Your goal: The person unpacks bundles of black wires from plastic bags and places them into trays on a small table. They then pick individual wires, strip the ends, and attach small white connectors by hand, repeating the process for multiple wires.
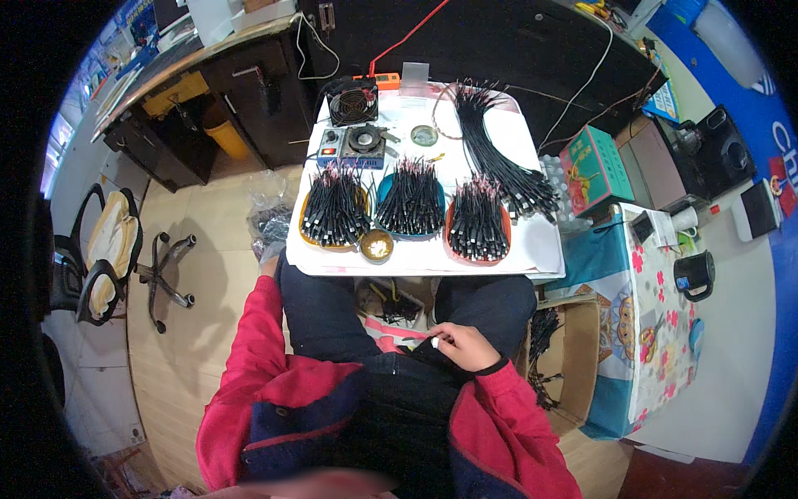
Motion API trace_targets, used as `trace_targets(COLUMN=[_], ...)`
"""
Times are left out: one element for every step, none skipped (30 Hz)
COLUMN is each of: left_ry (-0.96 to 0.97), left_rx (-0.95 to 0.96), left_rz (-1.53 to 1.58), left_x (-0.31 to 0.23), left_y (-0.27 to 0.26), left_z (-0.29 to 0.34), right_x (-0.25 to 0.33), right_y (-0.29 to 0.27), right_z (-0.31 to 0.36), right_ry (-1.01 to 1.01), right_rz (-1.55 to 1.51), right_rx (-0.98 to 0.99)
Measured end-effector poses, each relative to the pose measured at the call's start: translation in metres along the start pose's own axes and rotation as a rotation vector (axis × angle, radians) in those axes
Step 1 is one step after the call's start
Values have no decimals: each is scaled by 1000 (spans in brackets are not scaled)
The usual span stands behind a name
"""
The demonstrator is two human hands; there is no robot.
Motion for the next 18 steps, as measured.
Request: trace_targets(left_ry=[-42, -107, -195, -32, 90, 222, 365, 409, 509, 558, 506, 518, 507, 451, 417, 355, 353, 290], left_rx=[-39, -91, -129, -283, -415, -492, -573, -577, -546, -510, -507, -456, -436, -390, -371, -321, -319, -271], left_rz=[317, 625, 977, 838, 730, 651, 525, 461, 400, 327, 185, 99, -8, -122, -150, -170, -200, -224], left_x=[-19, -41, -67, -102, -138, -176, -215, -251, -285, -315, -341, -362, -378, -390, -396, -399, -400, -398], left_y=[-17, -37, -54, -78, -101, -121, -137, -147, -152, -154, -152, -149, -144, -139, -135, -131, -128, -126], left_z=[13, 29, 48, 65, 81, 93, 104, 110, 114, 114, 110, 105, 100, 93, 87, 81, 78, 73], right_x=[-4, -9, -12, -14, -17, -17, -18, -18, -18, -18, -18, -18, -18, -19, -20, -22, -22, -23], right_y=[0, -1, 0, 1, 3, 5, 7, 9, 11, 12, 14, 15, 17, 18, 19, 20, 21, 22], right_z=[4, 7, 9, 10, 10, 10, 10, 9, 9, 9, 11, 12, 15, 19, 22, 25, 28, 29], right_ry=[2, 22, -20, -42, -18, -75, -81, -84, -106, -128, -147, -156, -156, -149, -142, -118, -93, -75], right_rz=[6, 9, 7, 0, -15, 0, 7, 13, 5, 14, 23, 25, 22, 15, 9, -10, -28, -53], right_rx=[-13, -30, -35, -38, -23, -23, -6, 8, 12, 11, 7, 7, 2, 3, 4, -4, -13, -15])
Point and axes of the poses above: each hand's wrist, its own z-axis away from the middle knuckle, its own y-axis out of the palm, x = y × z, the point moved 2 cm from there along -z, towards the middle knuckle, and after that the axes turned 15 degrees about x, right-handed, at the moved point
